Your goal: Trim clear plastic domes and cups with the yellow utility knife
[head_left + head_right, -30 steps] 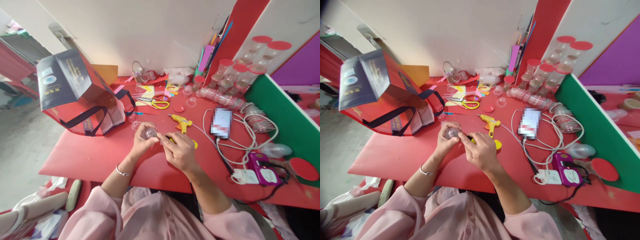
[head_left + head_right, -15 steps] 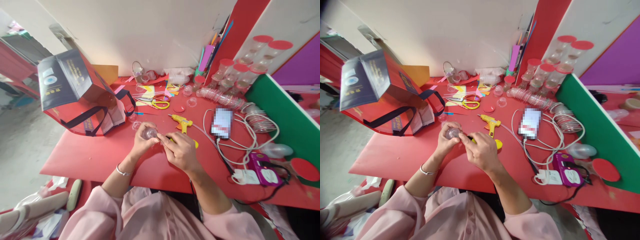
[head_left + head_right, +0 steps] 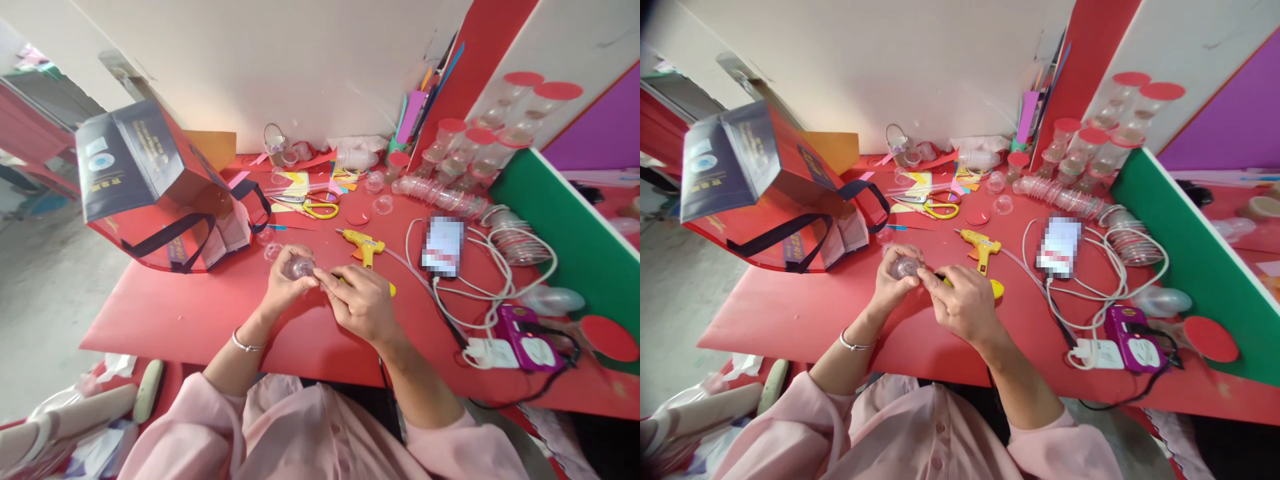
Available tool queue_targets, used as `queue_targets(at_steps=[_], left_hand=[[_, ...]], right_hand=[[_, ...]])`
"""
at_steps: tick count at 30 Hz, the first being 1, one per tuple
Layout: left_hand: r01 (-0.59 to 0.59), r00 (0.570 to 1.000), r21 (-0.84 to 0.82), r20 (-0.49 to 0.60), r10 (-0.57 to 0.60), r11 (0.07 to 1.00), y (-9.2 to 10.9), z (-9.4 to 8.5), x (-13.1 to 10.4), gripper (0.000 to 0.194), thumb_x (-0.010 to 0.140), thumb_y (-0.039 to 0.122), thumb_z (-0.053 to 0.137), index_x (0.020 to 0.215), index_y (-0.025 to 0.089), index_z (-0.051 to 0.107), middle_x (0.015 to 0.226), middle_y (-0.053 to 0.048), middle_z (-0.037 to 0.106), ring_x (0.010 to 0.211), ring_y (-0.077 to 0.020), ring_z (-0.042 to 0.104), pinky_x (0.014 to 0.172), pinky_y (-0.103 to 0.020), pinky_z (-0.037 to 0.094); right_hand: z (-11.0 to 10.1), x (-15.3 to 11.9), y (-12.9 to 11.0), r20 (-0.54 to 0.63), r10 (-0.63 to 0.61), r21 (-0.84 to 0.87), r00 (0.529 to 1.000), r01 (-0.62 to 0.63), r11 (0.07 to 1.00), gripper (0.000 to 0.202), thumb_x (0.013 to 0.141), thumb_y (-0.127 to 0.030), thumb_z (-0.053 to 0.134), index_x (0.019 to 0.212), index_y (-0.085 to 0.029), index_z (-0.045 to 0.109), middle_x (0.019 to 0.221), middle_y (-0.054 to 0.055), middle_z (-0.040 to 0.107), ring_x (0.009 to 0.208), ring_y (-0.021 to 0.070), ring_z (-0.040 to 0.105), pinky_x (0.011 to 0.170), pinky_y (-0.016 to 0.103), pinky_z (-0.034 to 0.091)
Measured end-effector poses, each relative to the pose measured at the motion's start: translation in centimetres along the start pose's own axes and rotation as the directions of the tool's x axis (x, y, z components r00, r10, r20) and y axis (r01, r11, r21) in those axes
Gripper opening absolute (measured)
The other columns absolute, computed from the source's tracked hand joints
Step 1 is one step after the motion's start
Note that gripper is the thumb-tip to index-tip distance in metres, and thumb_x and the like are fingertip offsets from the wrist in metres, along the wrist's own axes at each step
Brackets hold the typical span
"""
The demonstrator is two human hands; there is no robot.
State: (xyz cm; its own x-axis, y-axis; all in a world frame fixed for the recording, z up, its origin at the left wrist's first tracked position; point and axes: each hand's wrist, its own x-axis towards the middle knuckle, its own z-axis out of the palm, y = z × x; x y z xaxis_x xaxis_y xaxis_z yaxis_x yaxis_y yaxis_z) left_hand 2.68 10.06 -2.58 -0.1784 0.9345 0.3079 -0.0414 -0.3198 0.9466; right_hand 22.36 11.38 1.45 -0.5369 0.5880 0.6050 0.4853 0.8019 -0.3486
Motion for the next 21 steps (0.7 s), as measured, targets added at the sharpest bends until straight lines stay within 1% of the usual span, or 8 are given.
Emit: queue_targets(at_steps=[6,11,14,21], left_hand=[[0.011,1.0,-0.033,0.005,-0.011,0.999,-0.05,0.01,0.08,0.057,0.061,0.052,0.092,0.101,0.021,0.065,0.1,-0.006,0.062,0.082,-0.0175,0.061,0.073,-0.03,0.05],[0.018,1.0,-0.007,-0.016,-0.018,1.0,0.0,0.03,0.09,0.056,0.063,0.053,0.091,0.1,0.021,0.065,0.099,-0.006,0.062,0.081,-0.0178,0.06,0.073,-0.03,0.049],[0.021,1.0,-0.001,-0.018,-0.021,1.0,0.13,0.11,0.08,0.055,0.064,0.054,0.09,0.1,0.021,0.065,0.099,-0.005,0.062,0.08,-0.017,0.06,0.073,-0.03,0.049],[-0.013,1.0,0.054,-0.019,0.015,0.998,0.45,0.1,0.12,0.051,0.066,0.054,0.089,0.099,0.021,0.066,0.099,-0.006,0.063,0.088,-0.02,0.06,0.079,-0.033,0.049]], right_hand=[[0.2,-0.11,0.04,-0.009,-0.006,0.008,1.0,0.006,1.0,0.038,0.094,-0.018,0.06,0.129,-0.029,0.071,0.093,0.003,0.071,0.085,0.0155,0.063,0.078,0.029,0.047],[0.51,-0.14,-0.29,-0.063,-0.006,-0.043,0.998,0.004,0.999,0.038,0.094,-0.017,0.06,0.129,-0.028,0.071,0.092,0.003,0.071,0.083,0.0154,0.062,0.076,0.029,0.046],[0.58,-0.14,-0.38,-0.062,0.002,-0.072,0.998,-0.006,0.997,0.038,0.094,-0.019,0.061,0.129,-0.029,0.071,0.091,0.003,0.071,0.083,0.0155,0.062,0.076,0.03,0.045],[0.57,-0.15,-0.43,-0.062,0.016,-0.071,0.998,-0.02,0.997,0.04,0.094,-0.019,0.061,0.132,-0.032,0.069,0.093,0.003,0.071,0.084,0.0154,0.062,0.077,0.03,0.045]])
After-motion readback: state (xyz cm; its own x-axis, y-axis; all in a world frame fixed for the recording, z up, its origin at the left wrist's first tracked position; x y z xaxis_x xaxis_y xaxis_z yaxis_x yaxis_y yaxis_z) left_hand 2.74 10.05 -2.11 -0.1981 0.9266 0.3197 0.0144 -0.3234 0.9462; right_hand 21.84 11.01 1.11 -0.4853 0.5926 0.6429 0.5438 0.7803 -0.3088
